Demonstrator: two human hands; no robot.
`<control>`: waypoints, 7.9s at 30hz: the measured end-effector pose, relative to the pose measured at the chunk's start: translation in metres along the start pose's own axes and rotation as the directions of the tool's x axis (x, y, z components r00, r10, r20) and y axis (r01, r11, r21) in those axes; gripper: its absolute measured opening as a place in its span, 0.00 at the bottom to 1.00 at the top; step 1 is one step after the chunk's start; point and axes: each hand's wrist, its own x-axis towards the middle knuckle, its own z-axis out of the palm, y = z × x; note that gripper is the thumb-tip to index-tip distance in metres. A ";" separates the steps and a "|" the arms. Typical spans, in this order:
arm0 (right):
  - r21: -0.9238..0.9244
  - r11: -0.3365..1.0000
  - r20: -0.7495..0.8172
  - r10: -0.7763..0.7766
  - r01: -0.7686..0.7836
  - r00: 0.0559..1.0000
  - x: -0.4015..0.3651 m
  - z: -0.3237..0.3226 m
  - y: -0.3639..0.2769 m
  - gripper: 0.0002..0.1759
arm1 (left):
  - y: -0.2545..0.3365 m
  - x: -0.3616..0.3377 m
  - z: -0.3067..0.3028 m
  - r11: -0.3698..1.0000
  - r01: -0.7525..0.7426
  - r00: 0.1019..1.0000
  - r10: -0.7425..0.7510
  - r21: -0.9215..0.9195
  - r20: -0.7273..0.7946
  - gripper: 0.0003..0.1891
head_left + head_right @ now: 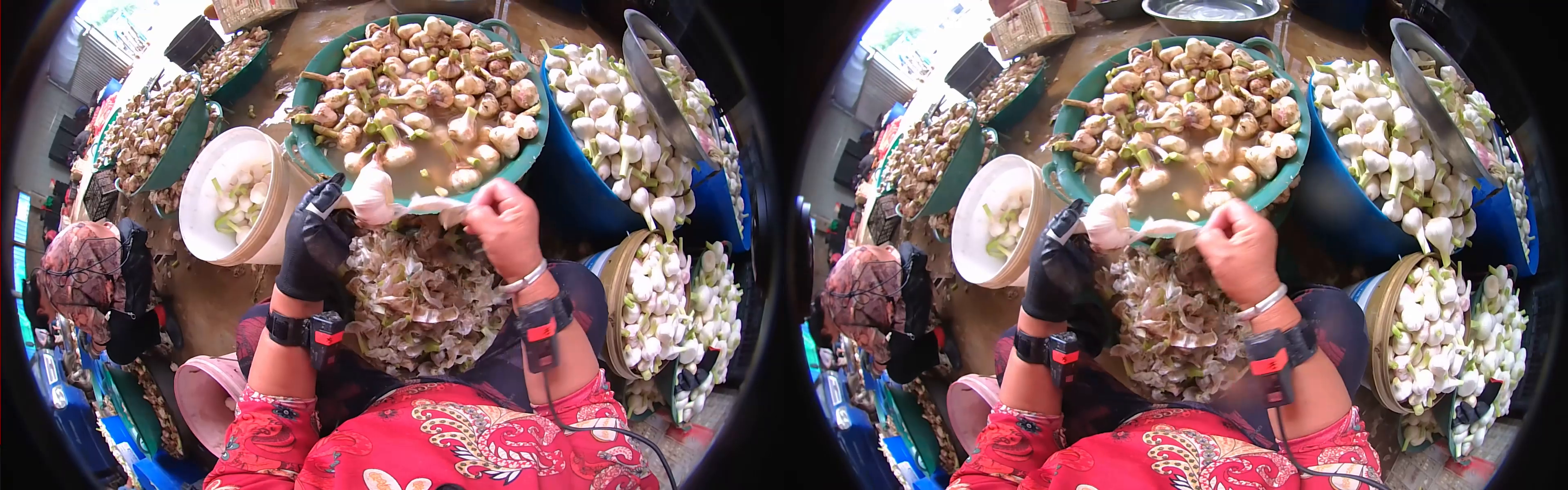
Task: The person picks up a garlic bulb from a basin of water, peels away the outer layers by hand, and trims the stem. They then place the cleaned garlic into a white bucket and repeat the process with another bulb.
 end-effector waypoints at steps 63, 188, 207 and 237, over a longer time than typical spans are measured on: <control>-0.034 0.997 0.003 -0.071 0.071 0.997 -0.009 0.057 0.005 0.18 | 0.028 0.003 0.055 0.925 0.352 0.912 -0.374 0.145 0.166 0.14; 0.174 0.966 0.292 0.133 -0.189 0.947 0.004 0.031 0.001 0.36 | 0.016 0.015 0.060 0.897 0.442 0.881 -0.429 -0.022 0.202 0.18; 0.404 0.876 0.254 0.168 -0.263 0.953 -0.007 0.042 0.006 0.31 | 0.011 0.002 0.050 0.888 0.456 0.887 -0.448 -0.060 0.107 0.13; 0.126 0.778 0.636 0.413 -0.616 0.652 -0.007 0.015 -0.010 0.19 | -0.001 -0.003 0.032 0.805 0.207 0.957 -0.284 0.556 0.055 0.08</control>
